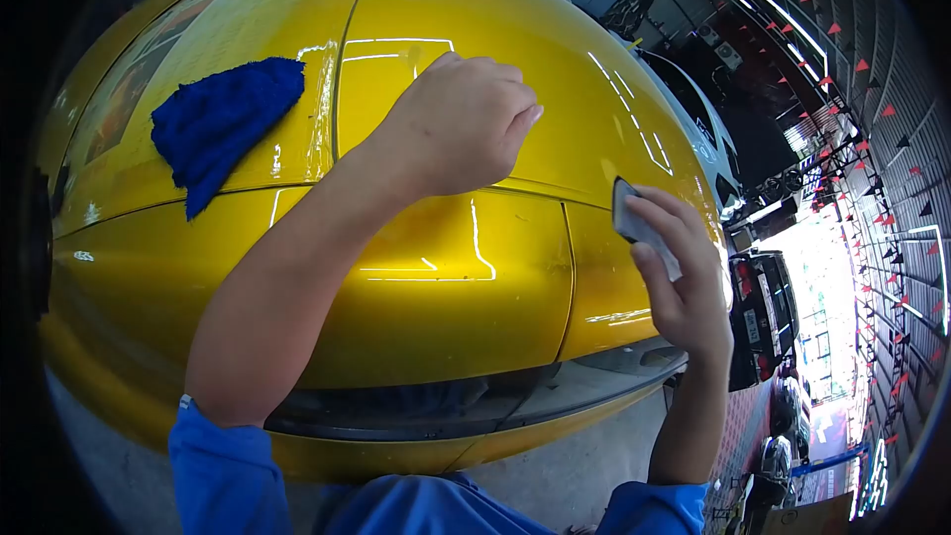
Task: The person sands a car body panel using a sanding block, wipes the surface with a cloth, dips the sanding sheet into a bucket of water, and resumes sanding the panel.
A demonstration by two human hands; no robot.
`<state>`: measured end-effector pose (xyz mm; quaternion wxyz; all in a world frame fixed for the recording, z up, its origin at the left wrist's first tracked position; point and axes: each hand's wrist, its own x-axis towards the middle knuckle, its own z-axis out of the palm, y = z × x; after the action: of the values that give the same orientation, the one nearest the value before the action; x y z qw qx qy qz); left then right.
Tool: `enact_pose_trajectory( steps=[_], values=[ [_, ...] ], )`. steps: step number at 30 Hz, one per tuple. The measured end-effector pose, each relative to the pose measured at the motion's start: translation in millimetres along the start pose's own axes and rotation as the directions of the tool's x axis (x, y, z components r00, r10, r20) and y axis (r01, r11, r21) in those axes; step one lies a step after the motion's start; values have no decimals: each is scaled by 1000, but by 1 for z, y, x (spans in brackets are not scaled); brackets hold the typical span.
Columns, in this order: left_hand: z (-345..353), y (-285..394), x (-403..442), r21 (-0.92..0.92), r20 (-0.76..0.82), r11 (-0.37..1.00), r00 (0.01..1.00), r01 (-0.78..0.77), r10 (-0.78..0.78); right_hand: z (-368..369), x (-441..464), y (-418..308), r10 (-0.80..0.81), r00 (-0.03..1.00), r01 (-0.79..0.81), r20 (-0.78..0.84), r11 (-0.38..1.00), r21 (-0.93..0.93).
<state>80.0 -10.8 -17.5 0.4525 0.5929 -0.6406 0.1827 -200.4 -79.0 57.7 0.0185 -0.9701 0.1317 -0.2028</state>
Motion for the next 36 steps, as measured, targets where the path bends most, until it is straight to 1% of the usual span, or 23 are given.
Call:
enact_pose_trajectory(
  steps=[1,4,7,10,13,17,20,23,24,27,29,32,33,36],
  values=[
    [-1,0,0,5,3,1000,1000,-1,1,-3,-1,0,6,1000,-6,-8,999,34],
    [-1,0,1,-2,-9,1000,1000,-11,11,5,-9,-5,98,995,-98,28,995,-12],
    [-1,0,1,-4,0,1000,1000,-8,8,20,-16,-3,44,993,-26,109,986,-162],
    [-2,1,0,35,26,999,1000,-7,6,32,-18,-5,1,984,38,177,976,-214],
    [-2,4,0,70,44,997,999,-14,11,40,-19,-8,8,979,52,202,956,-289],
    [-2,4,0,83,47,996,999,-26,22,46,-7,-2,-9,982,58,190,965,-255],
    [-1,2,0,15,33,1000,999,-25,25,48,-3,0,-23,985,62,168,970,-233],
    [-2,2,0,102,55,993,997,-66,61,49,-13,-2,21,986,19,164,972,-233],
    [-4,-2,-1,107,32,993,998,-51,48,52,-11,1,7,990,26,141,973,-229],
    [4,5,0,58,12,997,999,-53,53,53,4,-1,36,989,-11,143,984,-176],
    [2,3,0,40,12,999,999,-36,36,49,0,1,15,988,15,152,981,-192],
    [-2,3,1,100,68,994,997,-42,35,49,-6,3,-17,986,54,164,973,-225],
    [-4,1,0,102,53,994,998,-31,26,51,-2,6,-22,987,53,158,979,-195],
    [2,7,3,64,42,997,998,-39,36,53,5,2,21,990,0,139,988,-151]
  ],
)
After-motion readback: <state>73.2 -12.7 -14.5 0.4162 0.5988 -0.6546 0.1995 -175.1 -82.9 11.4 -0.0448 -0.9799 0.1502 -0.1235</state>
